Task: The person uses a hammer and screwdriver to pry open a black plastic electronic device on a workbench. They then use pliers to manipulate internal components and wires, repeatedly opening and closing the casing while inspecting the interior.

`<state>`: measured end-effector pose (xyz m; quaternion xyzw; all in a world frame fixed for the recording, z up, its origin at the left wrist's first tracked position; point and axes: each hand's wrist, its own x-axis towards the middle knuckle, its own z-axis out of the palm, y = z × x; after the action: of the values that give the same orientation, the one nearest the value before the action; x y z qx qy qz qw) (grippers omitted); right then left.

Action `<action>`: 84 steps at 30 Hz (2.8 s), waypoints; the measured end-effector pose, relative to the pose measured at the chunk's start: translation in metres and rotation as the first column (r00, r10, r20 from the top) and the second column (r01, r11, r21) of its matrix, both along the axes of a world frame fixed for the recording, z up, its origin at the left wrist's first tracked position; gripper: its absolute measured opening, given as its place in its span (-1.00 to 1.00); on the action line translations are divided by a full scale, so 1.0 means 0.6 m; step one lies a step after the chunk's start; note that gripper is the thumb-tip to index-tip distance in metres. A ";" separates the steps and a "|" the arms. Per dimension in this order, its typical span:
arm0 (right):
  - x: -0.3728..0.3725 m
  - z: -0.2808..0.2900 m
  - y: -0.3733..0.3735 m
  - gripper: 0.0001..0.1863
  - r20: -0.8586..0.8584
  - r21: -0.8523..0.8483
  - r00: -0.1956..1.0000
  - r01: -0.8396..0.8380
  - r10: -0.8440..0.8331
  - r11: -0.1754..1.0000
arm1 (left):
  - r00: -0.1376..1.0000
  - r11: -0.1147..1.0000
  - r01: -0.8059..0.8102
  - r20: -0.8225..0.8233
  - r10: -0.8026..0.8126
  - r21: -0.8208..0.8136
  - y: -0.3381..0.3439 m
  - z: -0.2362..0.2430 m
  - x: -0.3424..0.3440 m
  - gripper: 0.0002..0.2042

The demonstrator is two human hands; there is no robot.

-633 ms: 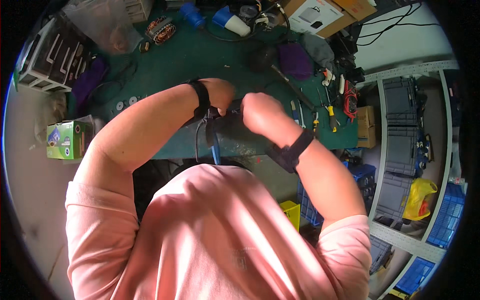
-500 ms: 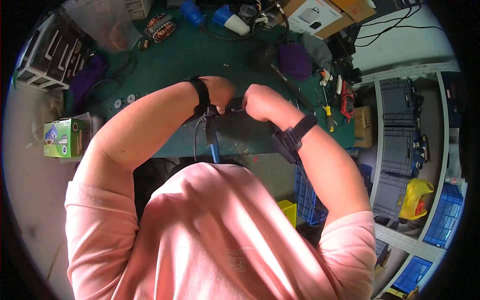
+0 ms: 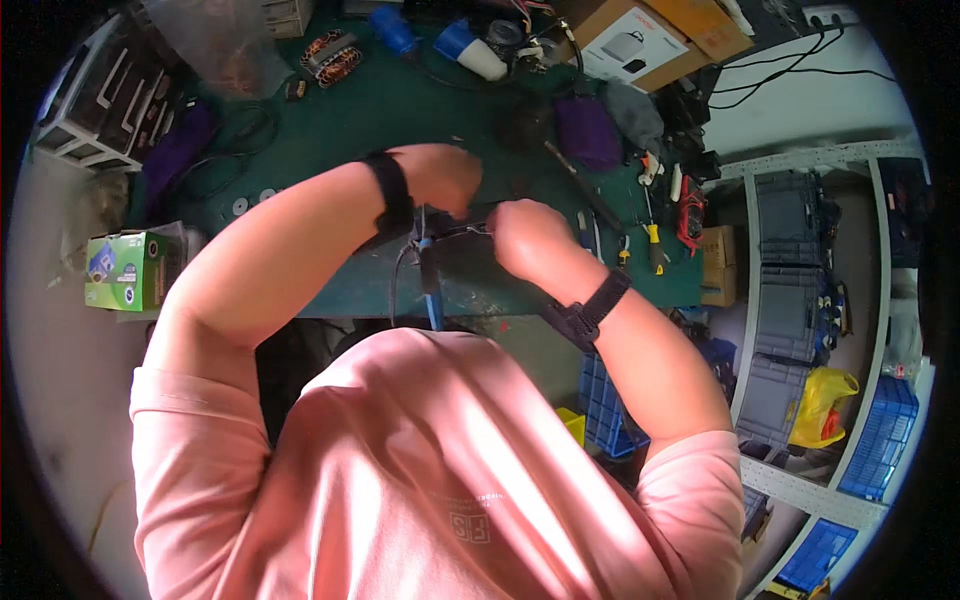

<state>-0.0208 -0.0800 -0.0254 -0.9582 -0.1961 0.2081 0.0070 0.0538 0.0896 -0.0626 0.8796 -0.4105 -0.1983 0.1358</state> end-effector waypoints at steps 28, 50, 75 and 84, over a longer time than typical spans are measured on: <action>-0.014 -0.024 -0.016 -0.80 0.088 0.149 0.993 0.063 -0.076 0.987 | 0.506 0.024 -0.787 -0.622 0.598 -0.617 -0.008 -0.102 -0.153 -0.59; -0.058 -0.044 0.039 -0.87 0.296 -0.117 0.953 -0.033 0.066 0.993 | 0.526 0.005 -0.773 -0.635 0.566 -0.635 -0.002 -0.125 -0.128 -0.60; -0.105 -0.032 -0.039 -0.48 0.086 0.404 0.935 0.284 -0.345 0.869 | 0.825 0.596 -0.551 -0.272 0.495 -0.585 0.062 -0.046 -0.223 -0.26; -0.136 0.039 0.005 -0.71 0.253 0.665 0.959 -0.075 -0.129 0.743 | 0.730 0.500 -0.678 -0.415 0.543 -0.538 0.092 -0.072 -0.243 -0.21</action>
<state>-0.1023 -0.0770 -0.0022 -0.9140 -0.2425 -0.0150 0.3248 -0.0918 0.1451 -0.1058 0.8360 -0.0981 -0.0623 0.5362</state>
